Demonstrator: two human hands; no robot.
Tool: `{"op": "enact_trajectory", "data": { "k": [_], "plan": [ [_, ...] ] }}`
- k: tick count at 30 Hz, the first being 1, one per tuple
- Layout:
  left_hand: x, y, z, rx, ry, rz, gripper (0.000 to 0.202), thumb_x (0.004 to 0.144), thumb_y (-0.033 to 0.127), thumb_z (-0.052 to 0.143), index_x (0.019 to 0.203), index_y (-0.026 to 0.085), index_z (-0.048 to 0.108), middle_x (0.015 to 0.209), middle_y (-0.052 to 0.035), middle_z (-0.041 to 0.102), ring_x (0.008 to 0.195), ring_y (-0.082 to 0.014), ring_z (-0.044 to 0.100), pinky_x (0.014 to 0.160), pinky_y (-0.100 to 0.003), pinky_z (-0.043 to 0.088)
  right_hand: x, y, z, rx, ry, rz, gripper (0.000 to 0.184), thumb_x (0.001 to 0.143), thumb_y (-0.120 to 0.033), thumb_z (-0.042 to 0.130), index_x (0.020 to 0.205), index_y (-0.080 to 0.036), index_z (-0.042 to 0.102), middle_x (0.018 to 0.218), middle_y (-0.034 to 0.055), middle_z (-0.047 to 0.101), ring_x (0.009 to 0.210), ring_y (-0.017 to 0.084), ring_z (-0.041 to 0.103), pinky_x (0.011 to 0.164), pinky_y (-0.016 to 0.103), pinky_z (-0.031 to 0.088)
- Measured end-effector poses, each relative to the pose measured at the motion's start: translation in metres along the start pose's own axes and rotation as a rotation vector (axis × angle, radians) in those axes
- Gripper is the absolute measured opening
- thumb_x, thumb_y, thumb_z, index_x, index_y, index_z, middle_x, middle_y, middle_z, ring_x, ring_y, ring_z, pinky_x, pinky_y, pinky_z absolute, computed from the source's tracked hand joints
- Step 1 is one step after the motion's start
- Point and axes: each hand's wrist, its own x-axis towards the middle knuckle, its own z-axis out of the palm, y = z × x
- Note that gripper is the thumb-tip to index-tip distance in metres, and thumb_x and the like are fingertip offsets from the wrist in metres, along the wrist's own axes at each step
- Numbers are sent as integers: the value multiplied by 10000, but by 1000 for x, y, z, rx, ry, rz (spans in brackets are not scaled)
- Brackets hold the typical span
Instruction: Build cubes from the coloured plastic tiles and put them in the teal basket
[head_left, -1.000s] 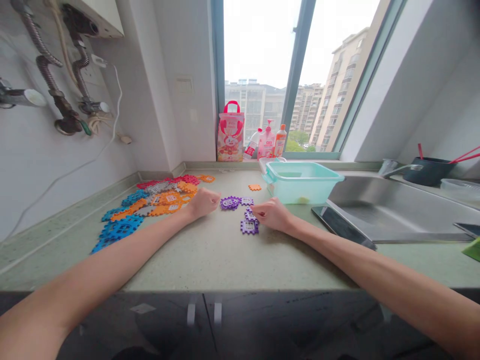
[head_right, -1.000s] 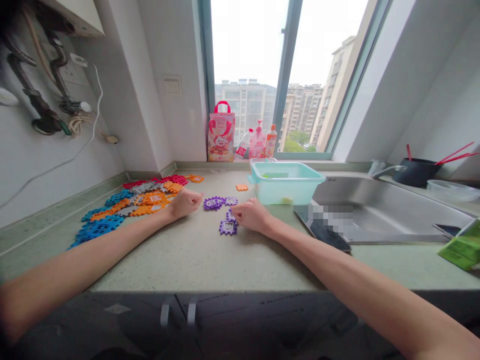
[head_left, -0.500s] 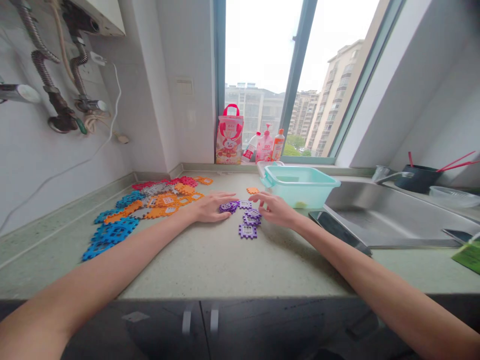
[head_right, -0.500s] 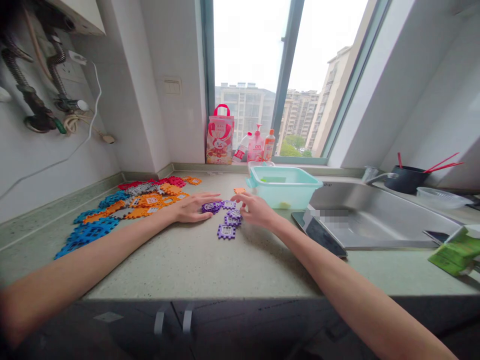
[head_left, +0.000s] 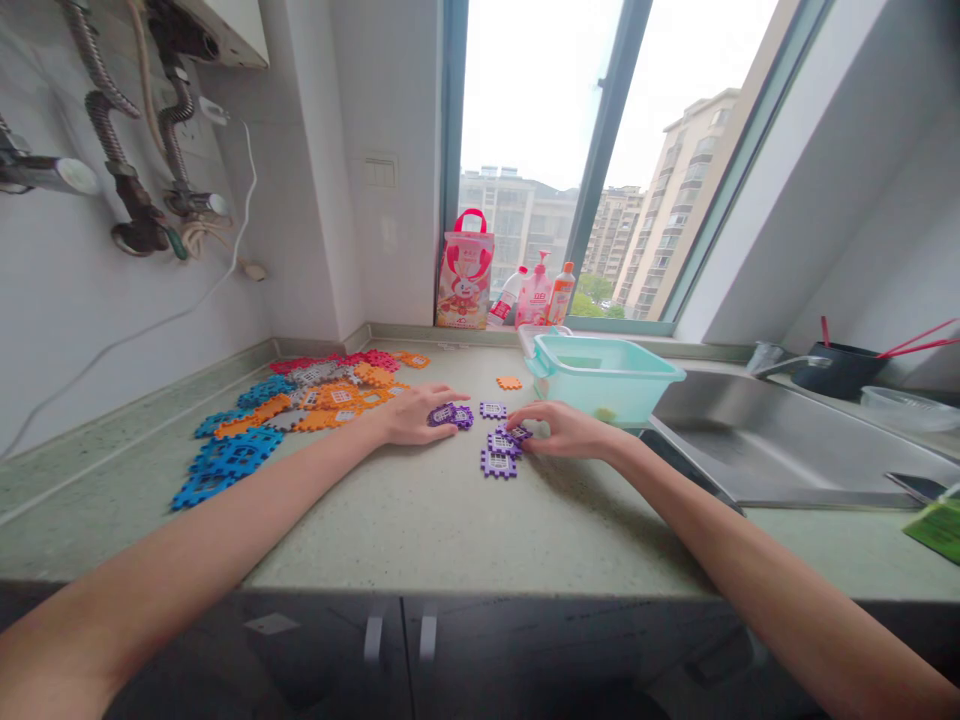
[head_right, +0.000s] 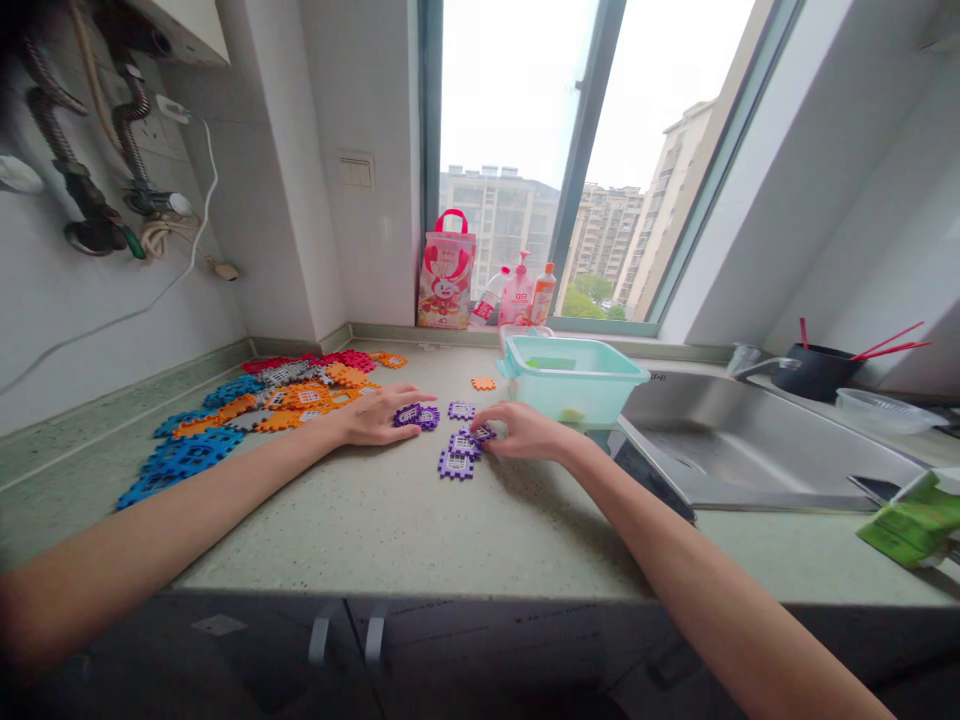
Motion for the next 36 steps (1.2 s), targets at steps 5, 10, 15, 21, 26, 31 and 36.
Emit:
{"op": "enact_trajectory", "data": {
  "k": [5,10,15,21,26,31,36],
  "plan": [
    [-5,-9,-10,151,9,-124,606,788,653,753,1161,177,710,1087,-114,716,1014,-288,678,904,-378,513,-2,5,-4,9,-49,40,305,842,-240,726,1144,-228,767,1151,51,779,1049,236,702,959,384,532],
    [-10,-18,-17,75,0,-157,448,811,613,739,968,193,744,975,-77,746,878,-236,674,778,-343,499,-5,6,-7,-19,-11,116,278,845,-353,767,1089,-220,760,1069,51,771,978,222,696,868,357,529],
    [-3,-13,-8,-106,148,-216,510,825,617,743,1133,213,793,1027,-70,792,899,-214,701,789,-336,525,-4,-2,-6,-58,98,117,345,870,-448,771,1112,-206,729,1048,65,759,940,210,688,823,339,523],
    [5,-2,3,-135,108,-226,528,827,630,752,1173,235,802,1058,-83,765,828,-199,687,765,-325,533,1,-9,4,-19,50,90,373,901,-486,757,1137,-198,734,1025,69,757,904,200,686,790,333,519],
    [5,-4,6,-130,87,-245,579,817,659,745,1205,230,784,1090,-79,750,832,-191,677,778,-319,529,3,-11,7,-16,30,72,342,920,-480,739,1123,-206,760,1020,64,763,896,198,678,781,332,518],
    [2,-10,8,-162,87,-239,762,737,588,824,1371,196,667,1113,-90,765,913,-222,693,792,-337,544,2,-13,5,3,4,53,336,909,-454,743,1140,-211,759,1074,59,770,932,202,679,799,327,518],
    [1,-12,11,-211,85,-262,709,755,512,801,1366,185,653,1089,-85,764,924,-221,688,824,-343,532,1,-9,7,46,-8,60,323,873,-359,753,1154,-200,735,1099,58,767,932,197,675,847,337,530]
  ]
}}
